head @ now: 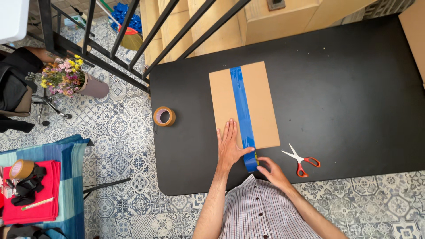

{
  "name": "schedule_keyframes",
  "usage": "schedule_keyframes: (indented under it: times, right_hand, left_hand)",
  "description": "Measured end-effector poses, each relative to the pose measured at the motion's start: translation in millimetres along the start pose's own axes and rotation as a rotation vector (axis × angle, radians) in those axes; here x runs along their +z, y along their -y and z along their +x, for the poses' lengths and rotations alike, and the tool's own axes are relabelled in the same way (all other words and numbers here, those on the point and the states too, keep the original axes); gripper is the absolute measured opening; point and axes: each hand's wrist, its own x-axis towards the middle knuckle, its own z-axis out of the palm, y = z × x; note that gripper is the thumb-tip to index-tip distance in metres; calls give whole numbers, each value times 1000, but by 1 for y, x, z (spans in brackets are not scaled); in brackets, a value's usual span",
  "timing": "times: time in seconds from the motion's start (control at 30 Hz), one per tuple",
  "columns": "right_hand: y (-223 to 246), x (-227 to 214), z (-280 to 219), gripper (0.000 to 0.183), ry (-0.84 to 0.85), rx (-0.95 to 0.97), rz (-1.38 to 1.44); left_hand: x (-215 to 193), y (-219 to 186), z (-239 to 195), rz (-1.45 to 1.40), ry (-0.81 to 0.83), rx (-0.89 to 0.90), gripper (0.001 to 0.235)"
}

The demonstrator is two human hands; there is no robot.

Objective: The person assembles a flat cardboard box, closes the flaps, and secures the seam with blue tape. They repeat the process on a second box, applying tape along the center seam and trimming the excess with scissors.

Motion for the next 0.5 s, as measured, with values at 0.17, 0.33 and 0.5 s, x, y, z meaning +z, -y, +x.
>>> schedule_keyframes:
  times: [0.17,0.33,0.5]
  right_hand:
    - [-75,-77,-12,30,-451,-45,-715]
    - [-148,-122,-35,69,-453,221,-964]
    - [-129,-128,-37,56,-395,235,-794]
  left_hand:
    - [-3,-1,1,15,6,-7,130]
    - [6,2,0,37,3,-3,130]
    - [12,6,-6,139,-164,122,120]
